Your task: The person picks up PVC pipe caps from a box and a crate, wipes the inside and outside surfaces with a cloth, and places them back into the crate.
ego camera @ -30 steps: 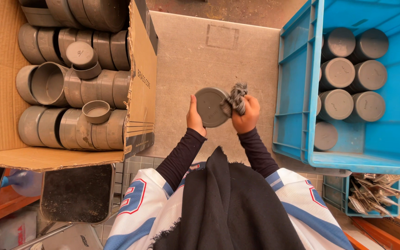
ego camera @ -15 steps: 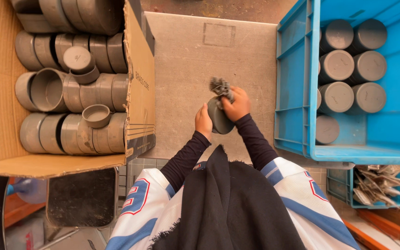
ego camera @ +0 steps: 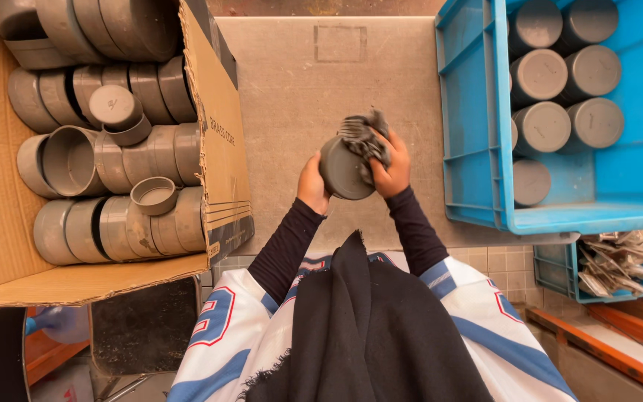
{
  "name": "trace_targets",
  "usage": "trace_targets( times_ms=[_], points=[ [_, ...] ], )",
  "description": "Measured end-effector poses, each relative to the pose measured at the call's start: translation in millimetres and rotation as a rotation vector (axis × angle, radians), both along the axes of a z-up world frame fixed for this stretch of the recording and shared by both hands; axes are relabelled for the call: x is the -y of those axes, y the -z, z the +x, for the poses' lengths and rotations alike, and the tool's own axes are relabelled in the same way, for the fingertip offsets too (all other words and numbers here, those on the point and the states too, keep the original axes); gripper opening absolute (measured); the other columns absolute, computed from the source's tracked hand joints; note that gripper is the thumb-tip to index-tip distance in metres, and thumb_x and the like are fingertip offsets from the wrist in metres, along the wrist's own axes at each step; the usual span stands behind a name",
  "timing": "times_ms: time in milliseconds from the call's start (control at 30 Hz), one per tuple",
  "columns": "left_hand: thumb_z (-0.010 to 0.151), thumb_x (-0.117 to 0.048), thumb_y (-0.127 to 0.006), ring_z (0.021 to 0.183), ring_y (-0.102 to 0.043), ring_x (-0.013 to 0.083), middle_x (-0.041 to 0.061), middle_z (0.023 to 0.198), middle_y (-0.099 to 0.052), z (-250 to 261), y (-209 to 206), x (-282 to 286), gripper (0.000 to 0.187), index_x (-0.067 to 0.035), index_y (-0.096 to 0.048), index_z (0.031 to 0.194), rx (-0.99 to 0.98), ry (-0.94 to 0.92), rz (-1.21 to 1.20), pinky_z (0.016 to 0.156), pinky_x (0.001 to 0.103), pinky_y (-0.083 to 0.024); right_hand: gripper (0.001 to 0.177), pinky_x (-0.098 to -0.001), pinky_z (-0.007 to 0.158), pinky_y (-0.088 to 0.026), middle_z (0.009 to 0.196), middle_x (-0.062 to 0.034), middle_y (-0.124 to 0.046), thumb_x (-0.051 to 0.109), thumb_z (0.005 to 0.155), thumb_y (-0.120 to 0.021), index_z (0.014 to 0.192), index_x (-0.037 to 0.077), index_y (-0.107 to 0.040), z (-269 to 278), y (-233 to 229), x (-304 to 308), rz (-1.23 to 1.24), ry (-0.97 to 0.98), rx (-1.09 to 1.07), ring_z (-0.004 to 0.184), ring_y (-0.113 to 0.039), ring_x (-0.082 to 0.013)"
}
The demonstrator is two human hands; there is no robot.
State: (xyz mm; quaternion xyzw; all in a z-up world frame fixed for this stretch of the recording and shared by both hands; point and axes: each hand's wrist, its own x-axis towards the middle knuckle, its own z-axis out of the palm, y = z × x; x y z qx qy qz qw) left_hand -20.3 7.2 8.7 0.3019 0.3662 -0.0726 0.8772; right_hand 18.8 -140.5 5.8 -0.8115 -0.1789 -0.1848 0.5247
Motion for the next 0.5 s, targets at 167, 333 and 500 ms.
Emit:
trace_targets(
  times_ms=[167,333,500],
  points=[
    [0.096,-0.024,-0.053,0.082,-0.068,0.0255,0.013,0.092,-0.067,8,1,1,0.026,-0.003,-0.066,0.102,0.044,0.047,-0.013,0.07,0.038,-0.057,0.029,-0.0433,0.084,-0.046,0.109,-0.0066,-0.068,0.03,0.07,-0.064,0.092,0.013,-0.07,-14,-2,-41,-0.447,-0.055,0.325,0.103,-0.06,-0.0331],
    [0.09,-0.025,-0.055,0.098,-0.067,0.0251,0.012,0.1,-0.07,8,5,-16,0.029,-0.003,-0.066,0.105,-0.068,-0.013,-0.203,0.093,0.042,-0.054,0.026,-0.04,0.09,-0.036,0.126,0.006,-0.065,0.038,0.083,-0.048,0.09,0.022,-0.067,-63,15,-57,-0.529,0.135,0.49,0.112,-0.059,-0.025],
    [0.086,-0.014,-0.056,0.094,-0.066,0.0255,0.016,0.095,-0.066,-2,7,-37,0.02,0.001,-0.063,0.098,-0.184,-0.074,-0.232,0.084,0.041,-0.054,0.024,-0.0545,0.089,-0.048,0.116,-0.0121,-0.058,0.016,0.082,-0.066,0.098,0.032,-0.073,-59,27,-35,-0.316,0.158,0.631,0.108,-0.059,-0.0451]
  ],
)
